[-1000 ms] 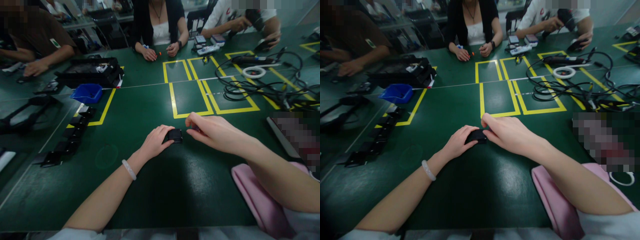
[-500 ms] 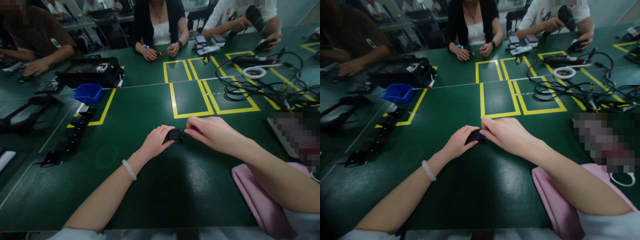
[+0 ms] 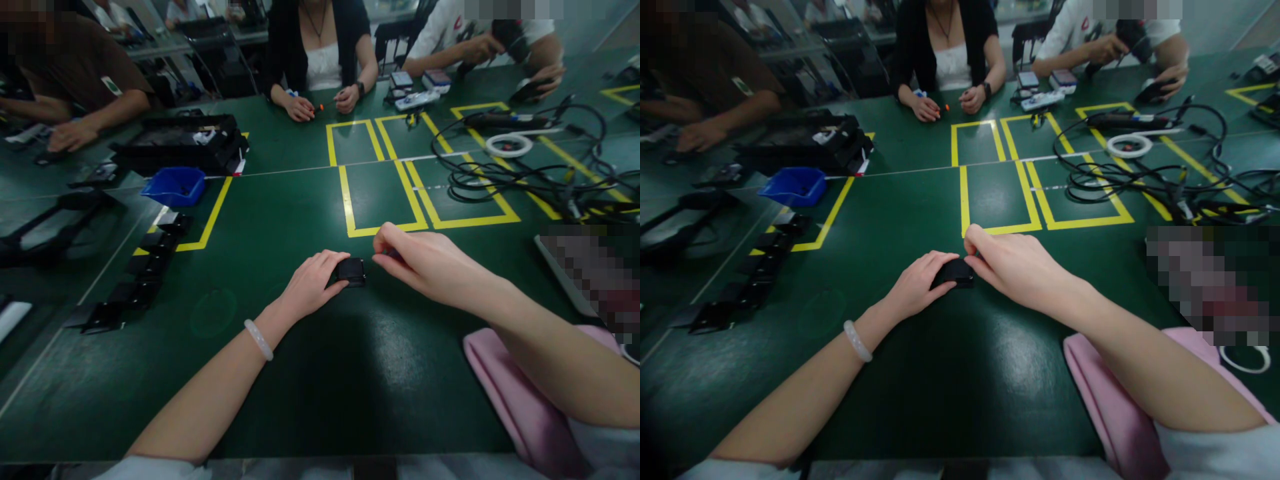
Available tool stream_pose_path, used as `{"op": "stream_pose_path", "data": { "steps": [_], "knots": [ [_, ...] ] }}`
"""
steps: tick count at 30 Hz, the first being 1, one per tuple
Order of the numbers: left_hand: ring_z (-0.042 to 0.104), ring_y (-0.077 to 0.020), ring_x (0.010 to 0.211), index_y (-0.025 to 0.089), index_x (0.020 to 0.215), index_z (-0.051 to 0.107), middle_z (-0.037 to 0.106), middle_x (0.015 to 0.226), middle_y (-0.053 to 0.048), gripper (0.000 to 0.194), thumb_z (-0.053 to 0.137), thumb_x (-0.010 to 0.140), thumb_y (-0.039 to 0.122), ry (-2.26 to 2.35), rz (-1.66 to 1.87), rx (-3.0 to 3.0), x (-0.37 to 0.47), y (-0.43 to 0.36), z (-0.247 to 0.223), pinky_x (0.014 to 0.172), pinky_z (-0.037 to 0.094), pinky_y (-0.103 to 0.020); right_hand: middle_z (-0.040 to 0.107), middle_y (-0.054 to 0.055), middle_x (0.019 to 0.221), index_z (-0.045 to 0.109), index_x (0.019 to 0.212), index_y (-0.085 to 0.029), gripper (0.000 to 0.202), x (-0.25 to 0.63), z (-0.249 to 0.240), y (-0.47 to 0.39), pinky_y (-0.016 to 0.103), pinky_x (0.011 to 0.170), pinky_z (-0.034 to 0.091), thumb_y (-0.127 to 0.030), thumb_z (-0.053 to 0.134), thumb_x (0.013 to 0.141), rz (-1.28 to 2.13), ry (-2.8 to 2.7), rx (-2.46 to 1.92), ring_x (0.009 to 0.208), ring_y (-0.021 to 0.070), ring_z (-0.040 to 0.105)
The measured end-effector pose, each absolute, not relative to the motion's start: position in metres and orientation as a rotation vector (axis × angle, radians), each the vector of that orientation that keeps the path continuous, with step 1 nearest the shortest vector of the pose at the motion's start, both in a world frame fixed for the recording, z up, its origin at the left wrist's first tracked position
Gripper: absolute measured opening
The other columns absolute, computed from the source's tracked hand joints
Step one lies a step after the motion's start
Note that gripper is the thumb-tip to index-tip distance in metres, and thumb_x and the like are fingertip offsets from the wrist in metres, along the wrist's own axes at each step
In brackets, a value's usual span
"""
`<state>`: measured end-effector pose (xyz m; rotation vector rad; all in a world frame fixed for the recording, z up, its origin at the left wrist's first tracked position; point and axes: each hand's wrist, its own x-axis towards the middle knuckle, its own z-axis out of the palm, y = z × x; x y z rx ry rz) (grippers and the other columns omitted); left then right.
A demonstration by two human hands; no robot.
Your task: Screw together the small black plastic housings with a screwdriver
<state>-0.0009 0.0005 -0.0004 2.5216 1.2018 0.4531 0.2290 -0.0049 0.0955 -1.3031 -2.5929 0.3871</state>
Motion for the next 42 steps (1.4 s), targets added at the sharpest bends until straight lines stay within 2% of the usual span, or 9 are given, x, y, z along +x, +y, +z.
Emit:
{"op": "stream_pose_path", "data": {
  "steps": [3,8,14,20,25,27,31,37,42],
  "knots": [
    [0.054,-0.0247,0.107,0.021,0.129,0.041,0.054,0.12,-0.009,0.043,0.055,0.089,0.031,1.197,0.455,2.52,-0.0008,0.0005,-0.0002,0.092,0.045,-0.042,0.056,-0.002,0.073,0.044,0.09,-0.021,0.007,0.2299,0.0953,-0.0046,0.023,0.054,0.026,-0.028,0.044,0.092,0.372,-2.605,-1.245,0.06,0.0112,0.05],
    [0.054,-0.0245,0.107,0.021,0.128,0.041,0.054,0.12,-0.009,0.043,0.055,0.089,0.031,1.203,0.464,2.516,-0.0006,0.0002,-0.0004,0.092,0.045,-0.041,0.052,-0.004,0.062,0.047,0.084,-0.022,0.019,0.229,0.0948,-0.0043,0.024,0.052,0.023,-0.037,0.042,0.093,0.32,-2.643,-1.322,0.054,0.0114,0.048],
    [0.054,-0.0241,0.107,0.022,0.128,0.042,0.055,0.119,-0.008,0.043,0.055,0.088,0.031,1.208,0.466,2.516,-0.001,0.0003,-0.0004,0.092,0.045,-0.041,0.057,-0.003,0.068,0.048,0.098,-0.02,0.011,0.2259,0.0965,-0.0062,0.024,0.053,0.024,-0.028,0.043,0.091,0.354,-2.634,-1.308,0.057,0.0117,0.051],
    [0.054,-0.0244,0.107,0.022,0.129,0.041,0.055,0.119,-0.008,0.043,0.054,0.089,0.032,1.198,0.473,2.512,-0.0012,0.0003,-0.0003,0.091,0.046,-0.041,0.057,-0.001,0.065,0.051,0.088,-0.021,0.022,0.2256,0.0972,-0.0065,0.024,0.053,0.024,-0.037,0.039,0.094,0.312,-2.667,-1.337,0.056,0.0132,0.052],
    [0.054,-0.0249,0.107,0.022,0.129,0.041,0.054,0.119,-0.008,0.043,0.055,0.089,0.032,1.203,0.453,2.518,-0.0005,0.0003,0.0011,0.092,0.045,-0.042,0.061,-0.001,0.075,0.049,0.101,-0.02,0.013,0.2281,0.0982,-0.0069,0.024,0.055,0.028,-0.027,0.042,0.092,0.414,-2.641,-1.271,0.062,0.0129,0.055],
    [0.054,-0.0249,0.106,0.022,0.128,0.041,0.055,0.118,-0.009,0.043,0.055,0.089,0.032,1.2,0.455,2.517,-0.0002,0.0002,0.0017,0.091,0.046,-0.042,0.061,-0.001,0.074,0.049,0.098,-0.021,0.013,0.2278,0.0986,-0.0071,0.024,0.055,0.027,-0.029,0.042,0.092,0.399,-2.655,-1.268,0.06,0.0128,0.054],
    [0.054,-0.0243,0.106,0.021,0.128,0.041,0.054,0.119,-0.008,0.043,0.055,0.089,0.032,1.213,0.45,2.51,0.0,-0.0001,0.002,0.091,0.046,-0.041,0.056,-0.001,0.065,0.051,0.088,-0.021,0.023,0.2262,0.0984,-0.0064,0.025,0.054,0.025,-0.039,0.038,0.095,0.322,-2.673,-1.345,0.056,0.0136,0.052],
    [0.053,-0.0243,0.107,0.021,0.129,0.041,0.054,0.12,-0.009,0.045,0.055,0.089,0.034,1.215,0.438,2.518,0.0,0.0,0.0018,0.092,0.045,-0.041,0.06,-0.002,0.073,0.049,0.098,-0.021,0.012,0.228,0.0982,-0.0064,0.023,0.054,0.026,-0.028,0.042,0.092,0.39,-2.645,-1.294,0.06,0.0123,0.053],
    [0.054,-0.0239,0.107,0.021,0.129,0.041,0.054,0.119,-0.008,0.044,0.055,0.089,0.034,1.209,0.446,2.513,-0.0002,0.0003,0.002,0.091,0.046,-0.041,0.059,-0.001,0.067,0.052,0.088,-0.021,0.021,0.2269,0.0983,-0.0062,0.024,0.053,0.025,-0.038,0.041,0.094,0.329,-2.662,-1.333,0.057,0.0131,0.052]
  ]
}}
